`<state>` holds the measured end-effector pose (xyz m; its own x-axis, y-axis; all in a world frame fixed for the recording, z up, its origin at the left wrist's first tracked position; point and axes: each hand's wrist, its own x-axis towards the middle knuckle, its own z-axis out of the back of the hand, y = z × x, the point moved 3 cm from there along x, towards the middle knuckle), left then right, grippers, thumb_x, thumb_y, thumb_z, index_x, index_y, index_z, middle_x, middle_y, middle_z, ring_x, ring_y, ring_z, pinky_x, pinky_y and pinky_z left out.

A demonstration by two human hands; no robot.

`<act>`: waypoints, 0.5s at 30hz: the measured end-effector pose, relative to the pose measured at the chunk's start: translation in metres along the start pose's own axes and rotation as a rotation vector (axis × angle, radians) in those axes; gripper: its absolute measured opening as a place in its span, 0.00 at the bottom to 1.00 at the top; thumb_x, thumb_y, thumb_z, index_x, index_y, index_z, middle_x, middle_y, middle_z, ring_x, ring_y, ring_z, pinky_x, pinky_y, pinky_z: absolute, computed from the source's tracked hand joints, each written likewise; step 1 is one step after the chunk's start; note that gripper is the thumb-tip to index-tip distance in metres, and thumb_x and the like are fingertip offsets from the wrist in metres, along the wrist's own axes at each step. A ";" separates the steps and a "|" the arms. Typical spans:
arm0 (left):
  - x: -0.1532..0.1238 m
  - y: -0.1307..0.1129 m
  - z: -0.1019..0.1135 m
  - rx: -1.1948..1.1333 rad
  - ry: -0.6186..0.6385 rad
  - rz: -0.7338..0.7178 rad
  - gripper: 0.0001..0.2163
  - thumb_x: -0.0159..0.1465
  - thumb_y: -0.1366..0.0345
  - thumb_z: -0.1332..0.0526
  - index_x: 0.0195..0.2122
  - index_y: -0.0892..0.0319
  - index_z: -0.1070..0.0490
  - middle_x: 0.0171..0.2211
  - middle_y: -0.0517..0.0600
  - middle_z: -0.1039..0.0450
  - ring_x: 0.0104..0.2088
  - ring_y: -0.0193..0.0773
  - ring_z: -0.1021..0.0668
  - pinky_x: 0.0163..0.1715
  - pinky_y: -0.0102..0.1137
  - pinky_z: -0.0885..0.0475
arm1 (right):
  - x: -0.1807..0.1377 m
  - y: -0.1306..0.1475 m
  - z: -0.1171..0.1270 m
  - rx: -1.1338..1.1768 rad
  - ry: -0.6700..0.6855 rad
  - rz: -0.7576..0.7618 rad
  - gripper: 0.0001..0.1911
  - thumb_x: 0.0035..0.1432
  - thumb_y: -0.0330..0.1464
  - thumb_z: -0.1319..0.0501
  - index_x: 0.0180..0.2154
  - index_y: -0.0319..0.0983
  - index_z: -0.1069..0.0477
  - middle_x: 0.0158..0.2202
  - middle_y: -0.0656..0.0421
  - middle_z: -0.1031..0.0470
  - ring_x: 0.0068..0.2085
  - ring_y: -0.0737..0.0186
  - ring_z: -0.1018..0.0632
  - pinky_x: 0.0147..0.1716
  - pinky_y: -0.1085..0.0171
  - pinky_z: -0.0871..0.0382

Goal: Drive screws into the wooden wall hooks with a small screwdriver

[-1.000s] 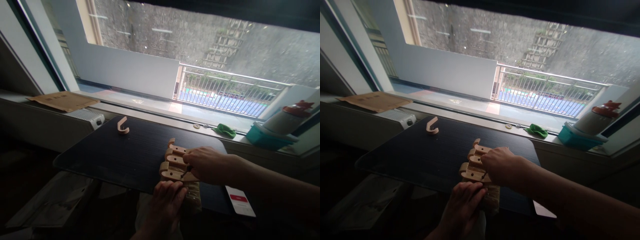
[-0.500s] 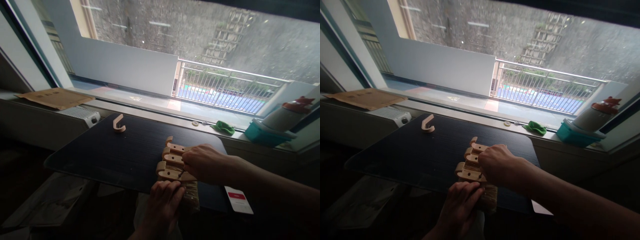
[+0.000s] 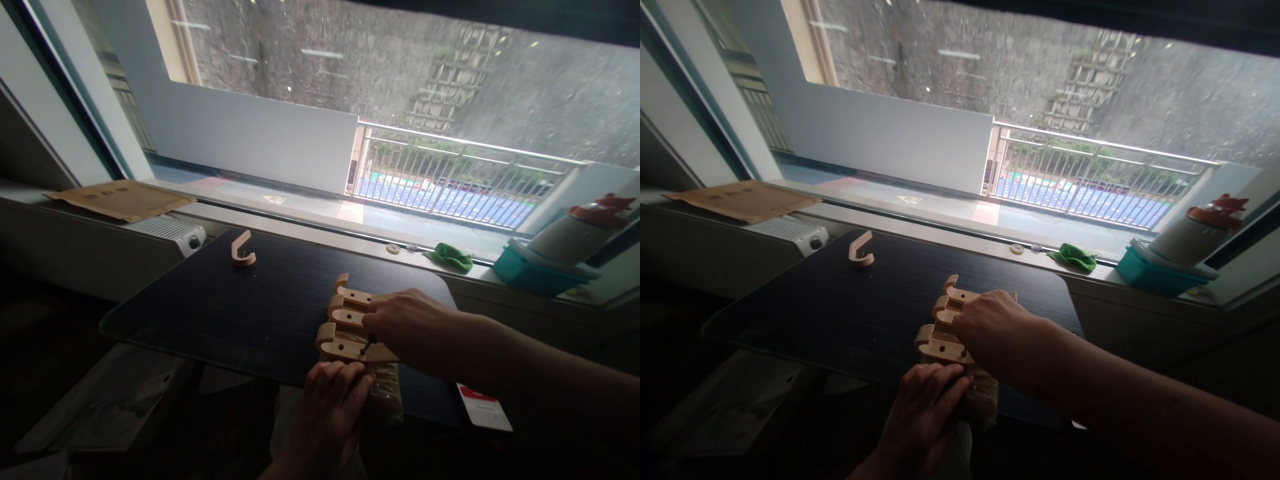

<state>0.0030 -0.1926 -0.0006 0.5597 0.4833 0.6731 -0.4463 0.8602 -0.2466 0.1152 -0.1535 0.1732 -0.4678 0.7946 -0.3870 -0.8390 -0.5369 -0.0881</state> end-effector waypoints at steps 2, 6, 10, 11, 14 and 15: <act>0.000 0.000 -0.001 -0.012 -0.004 -0.004 0.19 0.58 0.75 0.45 0.52 0.60 0.34 0.48 0.54 0.32 0.48 0.44 0.34 0.49 0.42 0.41 | 0.002 -0.006 -0.006 -0.015 0.001 -0.022 0.07 0.55 0.25 0.44 0.32 0.38 0.29 0.34 0.55 0.24 0.33 0.61 0.24 0.26 0.67 0.41; -0.001 0.001 -0.002 -0.037 0.007 0.006 0.20 0.58 0.75 0.44 0.52 0.60 0.34 0.49 0.53 0.33 0.48 0.45 0.34 0.49 0.42 0.41 | 0.002 -0.015 -0.015 0.003 -0.045 -0.064 0.12 0.60 0.31 0.49 0.30 0.38 0.29 0.32 0.53 0.24 0.33 0.59 0.24 0.29 0.65 0.40; -0.002 0.000 -0.003 -0.031 0.024 0.011 0.21 0.57 0.76 0.44 0.53 0.60 0.35 0.50 0.53 0.33 0.48 0.45 0.34 0.50 0.42 0.42 | -0.002 -0.016 -0.013 0.015 -0.074 -0.109 0.14 0.61 0.33 0.50 0.31 0.38 0.28 0.31 0.53 0.24 0.32 0.59 0.24 0.28 0.64 0.40; -0.002 0.001 -0.003 -0.028 0.023 0.009 0.21 0.57 0.76 0.44 0.53 0.60 0.35 0.50 0.53 0.33 0.48 0.45 0.34 0.50 0.42 0.42 | -0.003 -0.015 -0.011 0.011 -0.073 -0.114 0.12 0.60 0.34 0.48 0.32 0.38 0.28 0.32 0.53 0.24 0.32 0.58 0.24 0.27 0.64 0.40; -0.002 0.001 -0.003 -0.027 0.014 0.005 0.21 0.58 0.76 0.44 0.53 0.60 0.35 0.50 0.53 0.33 0.48 0.45 0.34 0.50 0.42 0.42 | -0.006 -0.012 -0.004 -0.004 -0.047 -0.086 0.08 0.54 0.30 0.43 0.37 0.38 0.28 0.32 0.55 0.24 0.31 0.59 0.24 0.25 0.66 0.43; -0.002 0.001 -0.003 -0.027 0.014 0.005 0.21 0.58 0.76 0.44 0.53 0.60 0.35 0.50 0.53 0.33 0.48 0.44 0.34 0.50 0.42 0.42 | -0.006 -0.010 -0.001 -0.005 -0.037 -0.063 0.08 0.53 0.28 0.42 0.36 0.38 0.28 0.32 0.56 0.24 0.32 0.60 0.24 0.24 0.66 0.43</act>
<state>0.0035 -0.1925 -0.0046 0.5675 0.4895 0.6621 -0.4304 0.8618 -0.2684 0.1269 -0.1536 0.1753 -0.4240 0.8370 -0.3459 -0.8659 -0.4866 -0.1162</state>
